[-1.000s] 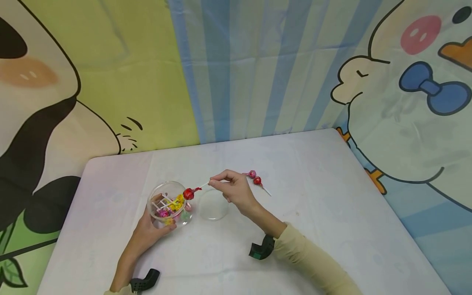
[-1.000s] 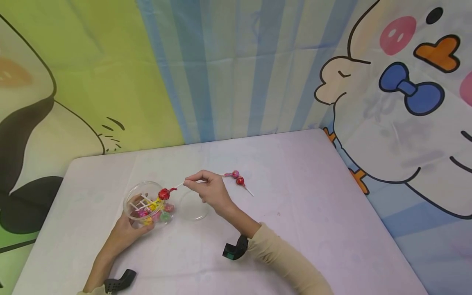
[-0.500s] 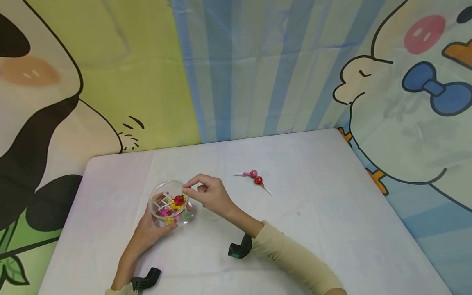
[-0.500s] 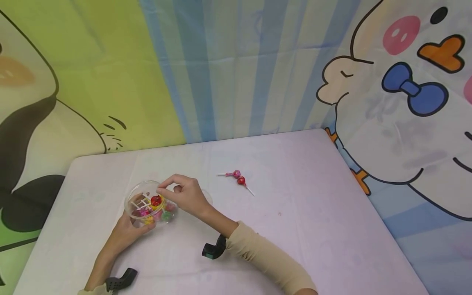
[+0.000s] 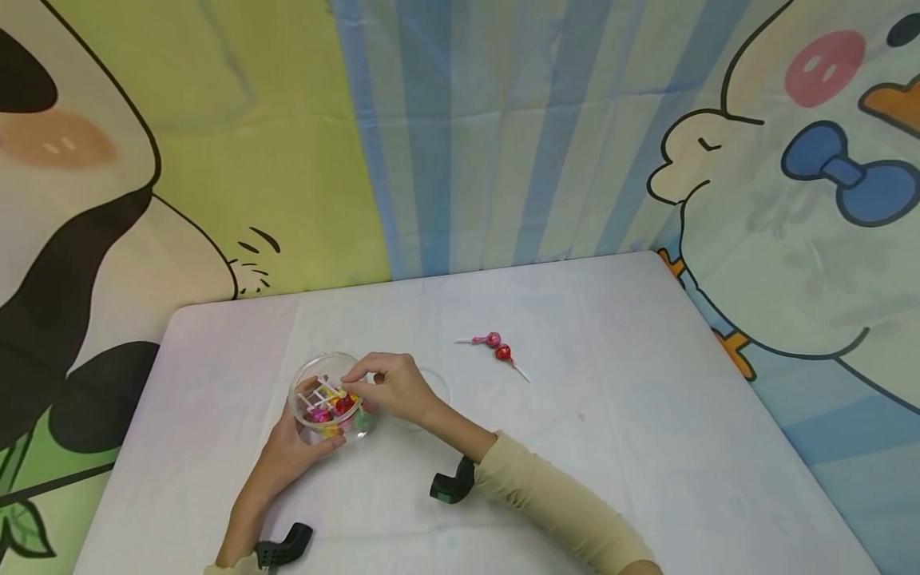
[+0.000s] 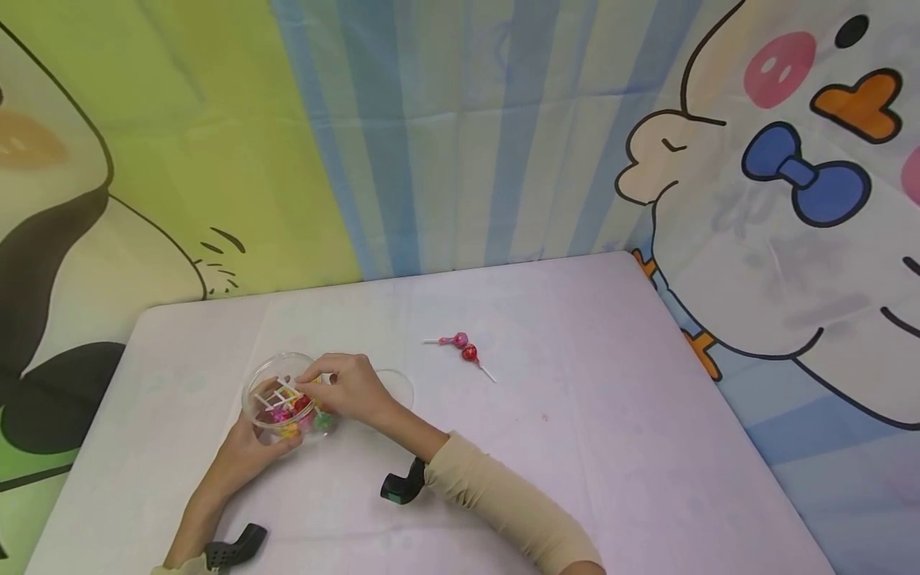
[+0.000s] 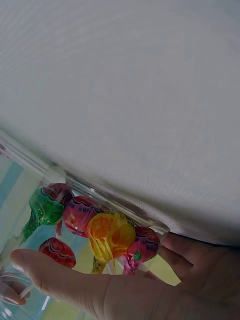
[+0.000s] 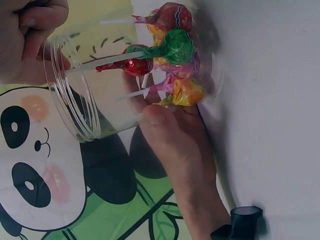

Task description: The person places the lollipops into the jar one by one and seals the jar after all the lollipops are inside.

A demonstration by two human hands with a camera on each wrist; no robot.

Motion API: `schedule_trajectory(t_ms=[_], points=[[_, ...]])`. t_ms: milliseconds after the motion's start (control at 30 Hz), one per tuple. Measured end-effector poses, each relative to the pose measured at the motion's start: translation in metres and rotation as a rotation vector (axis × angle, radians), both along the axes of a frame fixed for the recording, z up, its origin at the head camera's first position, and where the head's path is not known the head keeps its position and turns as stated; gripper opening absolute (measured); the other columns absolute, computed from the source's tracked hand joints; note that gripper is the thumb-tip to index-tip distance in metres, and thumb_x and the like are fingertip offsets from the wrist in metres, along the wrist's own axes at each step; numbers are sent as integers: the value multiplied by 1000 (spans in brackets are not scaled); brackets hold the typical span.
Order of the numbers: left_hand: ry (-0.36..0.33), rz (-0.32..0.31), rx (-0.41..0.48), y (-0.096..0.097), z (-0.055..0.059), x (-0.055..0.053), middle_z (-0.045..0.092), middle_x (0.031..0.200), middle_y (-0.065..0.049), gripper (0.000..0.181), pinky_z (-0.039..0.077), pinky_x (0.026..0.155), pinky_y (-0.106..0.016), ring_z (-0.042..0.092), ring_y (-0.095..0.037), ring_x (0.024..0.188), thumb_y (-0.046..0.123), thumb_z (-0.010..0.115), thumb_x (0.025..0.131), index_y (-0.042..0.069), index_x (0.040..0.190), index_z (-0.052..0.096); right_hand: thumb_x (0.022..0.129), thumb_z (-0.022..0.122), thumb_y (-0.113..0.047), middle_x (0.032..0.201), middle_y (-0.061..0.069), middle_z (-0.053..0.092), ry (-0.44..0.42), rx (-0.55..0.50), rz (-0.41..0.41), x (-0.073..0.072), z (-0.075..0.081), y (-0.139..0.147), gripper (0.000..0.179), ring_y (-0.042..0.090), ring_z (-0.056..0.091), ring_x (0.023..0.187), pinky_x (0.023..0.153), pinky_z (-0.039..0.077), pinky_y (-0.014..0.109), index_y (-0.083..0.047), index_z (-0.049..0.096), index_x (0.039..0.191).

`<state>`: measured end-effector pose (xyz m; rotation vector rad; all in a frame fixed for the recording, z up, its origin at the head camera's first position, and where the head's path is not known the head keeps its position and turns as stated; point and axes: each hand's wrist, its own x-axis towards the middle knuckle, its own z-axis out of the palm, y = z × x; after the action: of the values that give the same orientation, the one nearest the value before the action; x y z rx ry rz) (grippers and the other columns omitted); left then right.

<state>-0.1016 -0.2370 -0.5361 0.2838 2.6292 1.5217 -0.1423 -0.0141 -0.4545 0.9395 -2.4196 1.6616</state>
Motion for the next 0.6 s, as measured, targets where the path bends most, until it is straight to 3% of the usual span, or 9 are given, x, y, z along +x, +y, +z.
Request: schedule_trajectory(t_ms=[300, 467, 600], points=[[19, -6, -15, -2, -5, 1, 34, 154, -16, 105, 32, 105, -65, 38, -39, 137, 24, 85, 74, 31, 153, 16, 84, 73, -8, 86, 6, 76, -11, 116, 32, 1, 5, -8, 6, -4, 49, 65, 56, 40, 8, -5, 77, 87], [38, -8, -53, -2, -6, 0, 36, 153, -13, 104, 37, 106, -51, 42, -36, 135, 26, 84, 74, 32, 153, 16, 85, 73, -10, 89, 3, 76, -22, 213, 26, 1, 12, -8, 7, -5, 55, 69, 58, 42, 6, -7, 78, 88], [40, -12, -51, -2, -6, -1, 36, 153, -15, 104, 36, 105, -57, 41, -38, 136, 26, 84, 74, 28, 153, 17, 85, 73, -11, 90, 1, 76, -10, 279, 28, 0, 17, -8, 7, -5, 55, 69, 58, 41, 5, -9, 79, 89]])
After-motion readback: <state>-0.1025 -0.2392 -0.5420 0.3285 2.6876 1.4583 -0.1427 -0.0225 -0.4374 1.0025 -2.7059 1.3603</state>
